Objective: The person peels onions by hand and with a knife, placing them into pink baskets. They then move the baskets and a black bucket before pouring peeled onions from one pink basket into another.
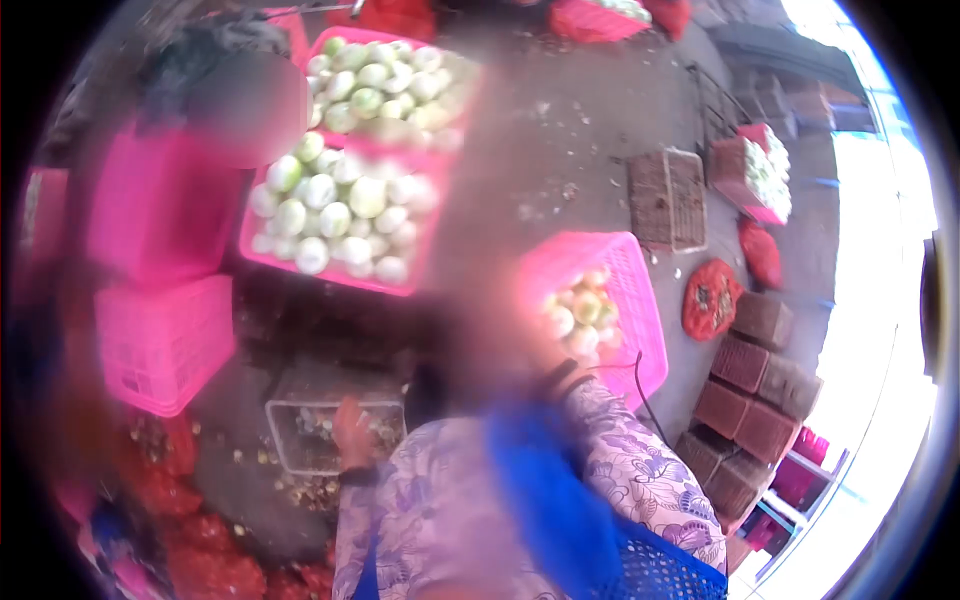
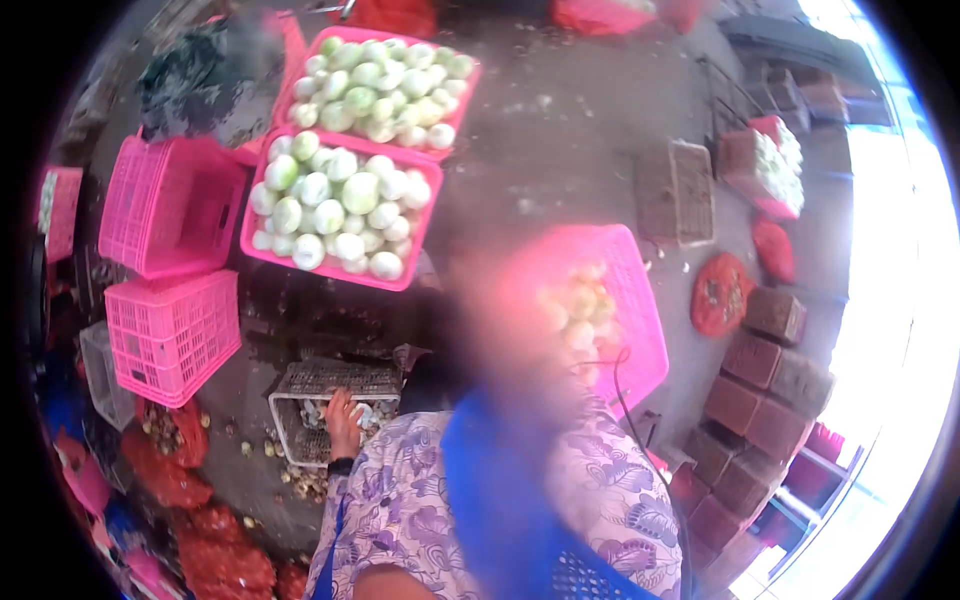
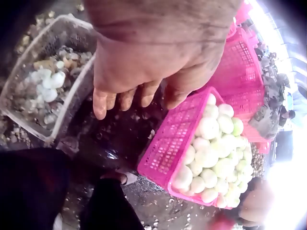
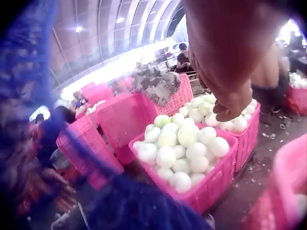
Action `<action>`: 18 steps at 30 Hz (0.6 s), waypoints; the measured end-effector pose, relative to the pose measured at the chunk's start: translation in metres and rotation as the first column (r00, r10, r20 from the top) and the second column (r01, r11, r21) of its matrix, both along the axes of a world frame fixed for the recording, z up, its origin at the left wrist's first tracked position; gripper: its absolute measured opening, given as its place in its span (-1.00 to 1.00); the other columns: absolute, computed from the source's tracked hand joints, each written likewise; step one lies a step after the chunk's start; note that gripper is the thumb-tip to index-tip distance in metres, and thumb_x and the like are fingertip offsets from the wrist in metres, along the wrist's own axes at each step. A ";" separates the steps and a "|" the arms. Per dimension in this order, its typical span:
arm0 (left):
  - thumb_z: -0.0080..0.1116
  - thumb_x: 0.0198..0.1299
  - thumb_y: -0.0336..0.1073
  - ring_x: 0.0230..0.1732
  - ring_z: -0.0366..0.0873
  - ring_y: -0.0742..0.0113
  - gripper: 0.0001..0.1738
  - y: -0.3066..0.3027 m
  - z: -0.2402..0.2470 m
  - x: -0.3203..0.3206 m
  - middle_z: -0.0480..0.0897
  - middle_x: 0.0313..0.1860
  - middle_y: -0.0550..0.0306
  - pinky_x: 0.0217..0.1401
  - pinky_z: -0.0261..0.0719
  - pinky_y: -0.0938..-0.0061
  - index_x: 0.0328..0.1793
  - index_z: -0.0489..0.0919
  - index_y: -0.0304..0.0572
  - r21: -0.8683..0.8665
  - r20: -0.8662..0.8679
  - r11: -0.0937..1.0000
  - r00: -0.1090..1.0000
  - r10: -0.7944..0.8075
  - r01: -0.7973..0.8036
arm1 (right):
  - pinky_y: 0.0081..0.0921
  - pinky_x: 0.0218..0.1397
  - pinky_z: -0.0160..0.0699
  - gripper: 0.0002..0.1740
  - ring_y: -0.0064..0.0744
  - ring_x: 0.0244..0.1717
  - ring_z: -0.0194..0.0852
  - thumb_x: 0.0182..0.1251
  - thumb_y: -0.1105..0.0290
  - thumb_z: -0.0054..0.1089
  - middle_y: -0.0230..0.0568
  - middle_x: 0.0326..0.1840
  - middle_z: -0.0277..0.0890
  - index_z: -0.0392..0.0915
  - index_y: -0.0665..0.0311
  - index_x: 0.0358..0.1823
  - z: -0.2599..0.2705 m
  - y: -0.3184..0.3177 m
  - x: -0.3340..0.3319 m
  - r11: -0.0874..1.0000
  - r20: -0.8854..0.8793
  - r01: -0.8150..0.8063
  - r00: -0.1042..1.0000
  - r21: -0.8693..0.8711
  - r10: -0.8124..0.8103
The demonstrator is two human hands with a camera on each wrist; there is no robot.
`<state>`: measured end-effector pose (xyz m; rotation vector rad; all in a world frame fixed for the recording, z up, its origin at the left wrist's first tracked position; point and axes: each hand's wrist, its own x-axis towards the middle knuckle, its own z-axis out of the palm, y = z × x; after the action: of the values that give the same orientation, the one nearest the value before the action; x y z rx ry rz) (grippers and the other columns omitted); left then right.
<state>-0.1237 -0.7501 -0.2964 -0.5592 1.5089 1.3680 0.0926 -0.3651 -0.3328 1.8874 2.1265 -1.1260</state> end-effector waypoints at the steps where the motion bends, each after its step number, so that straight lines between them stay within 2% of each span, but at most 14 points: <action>1: -0.01 0.38 -0.29 0.20 0.48 0.21 -0.52 -0.029 0.001 0.004 0.48 0.25 0.02 0.17 0.53 0.37 0.37 0.33 -0.33 0.060 0.022 0.997 0.999 0.044 -0.046 | -0.35 -0.21 0.50 -0.74 -0.26 -0.18 0.55 0.33 0.30 0.05 -0.16 -0.22 0.55 0.53 0.33 -0.09 0.008 -0.005 0.026 1.000 0.030 0.025 0.999 0.005 -0.025; 2: 0.00 0.37 -0.27 0.11 0.51 0.23 -0.59 -0.054 -0.003 0.006 0.53 0.14 0.03 0.10 0.53 0.40 0.27 0.41 -0.30 0.035 -0.148 0.992 0.982 -0.118 0.125 | -0.34 -0.21 0.50 -0.74 -0.25 -0.18 0.55 0.33 0.31 0.05 -0.16 -0.22 0.55 0.53 0.33 -0.09 0.020 -0.012 0.057 0.999 0.075 0.053 0.996 0.005 -0.054; 4: 0.01 0.36 -0.24 0.02 0.54 0.26 -0.65 -0.106 -0.013 0.003 0.58 0.02 0.05 0.04 0.54 0.43 0.17 0.48 -0.27 -0.007 -0.325 0.958 0.906 -0.273 0.286 | -0.34 -0.21 0.50 -0.74 -0.25 -0.18 0.55 0.32 0.31 0.06 -0.16 -0.22 0.55 0.53 0.33 -0.09 0.038 -0.030 0.127 0.993 0.167 0.121 0.979 0.006 -0.121; 5: 0.02 0.35 -0.26 -0.04 0.55 0.26 -0.72 -0.121 -0.009 0.001 0.58 -0.06 0.08 -0.01 0.54 0.43 0.08 0.51 -0.26 0.120 -0.069 0.987 0.993 -0.098 0.106 | -0.34 -0.21 0.50 -0.74 -0.24 -0.18 0.56 0.32 0.31 0.06 -0.15 -0.22 0.55 0.53 0.33 -0.10 0.044 -0.040 0.161 0.988 0.211 0.154 0.966 0.007 -0.152; 6: 0.04 0.33 -0.28 -0.10 0.55 0.27 -0.77 -0.136 -0.005 0.000 0.58 -0.14 0.12 -0.06 0.54 0.44 -0.01 0.54 -0.25 0.147 0.198 0.982 0.976 0.092 -0.122 | -0.34 -0.21 0.50 -0.74 -0.24 -0.17 0.56 0.32 0.31 0.06 -0.15 -0.22 0.55 0.54 0.33 -0.10 0.048 -0.051 0.193 0.982 0.253 0.189 0.950 0.008 -0.185; 7: 0.04 0.33 -0.27 -0.10 0.55 0.27 -0.77 -0.151 -0.001 -0.001 0.58 -0.14 0.11 -0.06 0.55 0.44 0.00 0.54 -0.25 0.109 0.254 0.980 0.958 0.132 -0.164 | -0.33 -0.21 0.50 -0.74 -0.24 -0.17 0.56 0.32 0.31 0.06 -0.15 -0.23 0.55 0.54 0.33 -0.10 0.051 -0.063 0.220 0.978 0.276 0.210 0.939 0.016 -0.206; 10: 0.05 0.34 -0.26 -0.10 0.56 0.28 -0.74 -0.181 0.003 0.004 0.59 -0.11 0.10 -0.07 0.56 0.43 0.06 0.52 -0.23 0.035 0.167 0.999 0.985 0.033 -0.039 | -0.30 -0.17 0.50 -0.72 -0.19 -0.15 0.56 0.27 0.32 0.10 -0.11 -0.19 0.56 0.54 0.33 -0.07 0.042 -0.083 0.272 0.977 0.263 0.203 0.941 0.067 -0.214; 14: 0.06 0.35 -0.23 -0.10 0.57 0.29 -0.69 -0.175 0.009 0.002 0.59 -0.07 0.07 -0.09 0.57 0.42 0.13 0.49 -0.22 0.035 0.083 0.993 0.990 -0.117 0.114 | -0.18 -0.01 0.54 -0.57 -0.02 -0.07 0.57 0.09 0.35 0.23 0.06 -0.06 0.58 0.55 0.33 0.03 0.017 -0.132 0.351 0.971 0.236 0.085 0.962 0.224 -0.139; 16: 0.07 0.36 -0.22 -0.10 0.57 0.29 -0.66 -0.143 0.011 -0.005 0.60 -0.05 0.06 -0.10 0.57 0.42 0.17 0.48 -0.21 0.093 0.016 0.977 0.981 -0.193 0.191 | -0.17 0.01 0.54 -0.51 -0.02 -0.02 0.57 0.06 0.30 0.26 0.05 -0.02 0.59 0.55 0.32 0.06 0.037 -0.131 0.339 0.982 0.159 0.119 0.977 0.146 -0.142; 18: 0.08 0.36 -0.21 -0.10 0.58 0.30 -0.64 -0.128 0.008 -0.012 0.60 -0.04 0.05 -0.10 0.58 0.41 0.20 0.46 -0.20 0.161 -0.117 0.959 0.970 -0.215 0.233 | -0.16 0.05 0.53 -0.53 -0.02 -0.01 0.57 0.04 0.31 0.28 0.05 -0.09 0.61 0.58 0.33 0.02 0.067 -0.121 0.299 0.961 0.084 0.226 0.967 0.159 -0.241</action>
<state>-0.1355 -0.8777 -0.2885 -0.2064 1.4636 1.3477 0.3917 -0.4860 -0.2660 2.2603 2.0246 -0.9044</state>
